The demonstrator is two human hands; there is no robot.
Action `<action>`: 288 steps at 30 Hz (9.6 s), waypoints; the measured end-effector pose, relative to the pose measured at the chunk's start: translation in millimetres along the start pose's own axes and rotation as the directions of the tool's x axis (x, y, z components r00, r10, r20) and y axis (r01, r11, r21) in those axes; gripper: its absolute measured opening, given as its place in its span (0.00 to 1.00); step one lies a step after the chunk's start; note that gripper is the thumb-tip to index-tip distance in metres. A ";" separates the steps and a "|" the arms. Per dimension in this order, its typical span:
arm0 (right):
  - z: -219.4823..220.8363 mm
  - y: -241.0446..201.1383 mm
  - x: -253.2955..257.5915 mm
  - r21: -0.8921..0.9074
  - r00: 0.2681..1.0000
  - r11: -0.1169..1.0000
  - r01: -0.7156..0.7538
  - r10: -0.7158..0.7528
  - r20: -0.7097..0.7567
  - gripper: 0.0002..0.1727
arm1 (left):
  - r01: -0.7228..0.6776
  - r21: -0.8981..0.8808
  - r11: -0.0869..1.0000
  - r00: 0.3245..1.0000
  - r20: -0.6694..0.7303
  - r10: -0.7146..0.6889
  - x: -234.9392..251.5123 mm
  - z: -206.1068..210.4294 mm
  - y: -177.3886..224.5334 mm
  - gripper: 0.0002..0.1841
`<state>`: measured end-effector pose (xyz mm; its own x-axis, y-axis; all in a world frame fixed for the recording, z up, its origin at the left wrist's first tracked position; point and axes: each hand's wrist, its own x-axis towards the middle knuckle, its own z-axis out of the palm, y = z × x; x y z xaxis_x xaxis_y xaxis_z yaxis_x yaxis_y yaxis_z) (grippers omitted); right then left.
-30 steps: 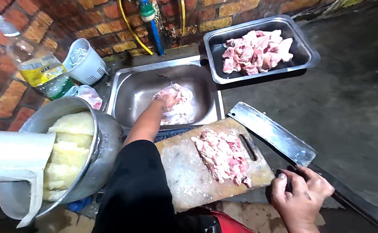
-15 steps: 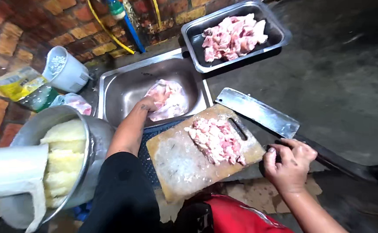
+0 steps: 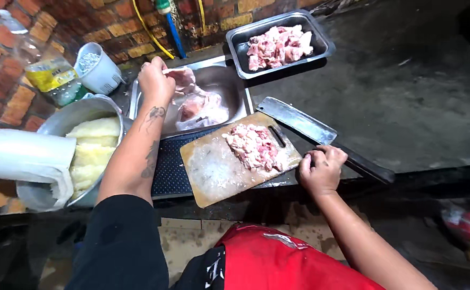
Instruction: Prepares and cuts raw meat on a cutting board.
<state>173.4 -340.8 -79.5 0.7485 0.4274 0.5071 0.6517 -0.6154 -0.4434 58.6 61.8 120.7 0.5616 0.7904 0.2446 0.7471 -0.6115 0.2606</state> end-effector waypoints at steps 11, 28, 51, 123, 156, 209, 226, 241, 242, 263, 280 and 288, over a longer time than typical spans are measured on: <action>-9.4 -3.7 -2.3 0.021 0.996 1.000 -0.021 0.019 0.089 0.21 | 0.501 -0.748 0.434 0.863 0.393 -0.319 -165.6 63.6 -19.9 0.24; -63.6 -16.6 34.9 -0.232 0.867 0.942 -0.241 0.316 0.385 0.33 | 0.370 -0.101 0.923 0.795 0.549 -0.259 -98.3 52.0 3.4 0.37; -86.3 -15.3 83.6 -0.073 0.724 0.967 -0.243 0.231 0.650 0.25 | 0.630 -0.766 0.124 0.759 0.575 -0.305 -208.8 65.4 -40.8 0.27; -94.6 -210.6 -3.3 0.529 0.783 0.760 0.378 -0.567 0.254 0.17 | 0.345 -0.784 0.515 0.928 0.202 -0.313 -290.1 82.9 -87.0 0.12; -9.4 -217.7 15.2 0.052 0.312 0.971 0.232 -0.125 0.942 0.20 | 0.110 -0.827 0.552 0.993 0.112 -0.031 -303.5 89.8 -98.2 0.16; -77.0 -148.4 -7.5 0.282 0.658 0.947 -0.156 -0.114 0.744 0.21 | 0.417 -0.908 0.036 0.804 0.350 -0.480 -263.6 88.4 -18.6 0.47; -31.0 -193.4 -14.9 0.175 0.750 0.978 0.110 -0.197 0.631 0.21 | 0.495 -0.734 0.465 0.855 0.316 -0.412 -284.5 70.6 -23.3 0.39; -54.9 -226.6 -0.6 0.219 0.844 0.959 0.179 -0.264 0.468 0.20 | 0.467 -0.761 0.450 0.871 0.310 -0.381 -285.0 73.6 -30.2 0.40; -60.2 -228.5 2.2 0.267 0.874 0.944 0.194 -0.290 0.391 0.19 | 0.466 -0.758 0.456 0.874 0.315 -0.370 -286.1 73.0 -31.0 0.41; -35.9 -195.6 1.8 0.163 0.583 0.963 -0.216 -0.007 0.812 0.21 | 0.538 -0.784 0.309 0.830 0.429 -0.357 -274.8 78.4 -54.5 0.33; -87.8 -230.8 8.9 0.243 0.856 0.942 0.232 -0.316 0.408 0.17 | 0.523 -0.767 0.372 0.842 0.396 -0.367 -284.5 79.2 -44.9 0.35; -52.5 -215.5 -10.2 0.075 0.670 0.992 0.104 -0.126 0.732 0.17 | 0.495 -0.803 0.333 0.852 0.373 -0.367 -286.2 83.9 -44.6 0.36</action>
<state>18.8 -247.3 49.7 0.5091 0.8483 -0.1452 0.7334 -0.5159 -0.4427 -105.5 -134.1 -39.2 0.3373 0.9115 -0.2354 0.2407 0.1583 0.9576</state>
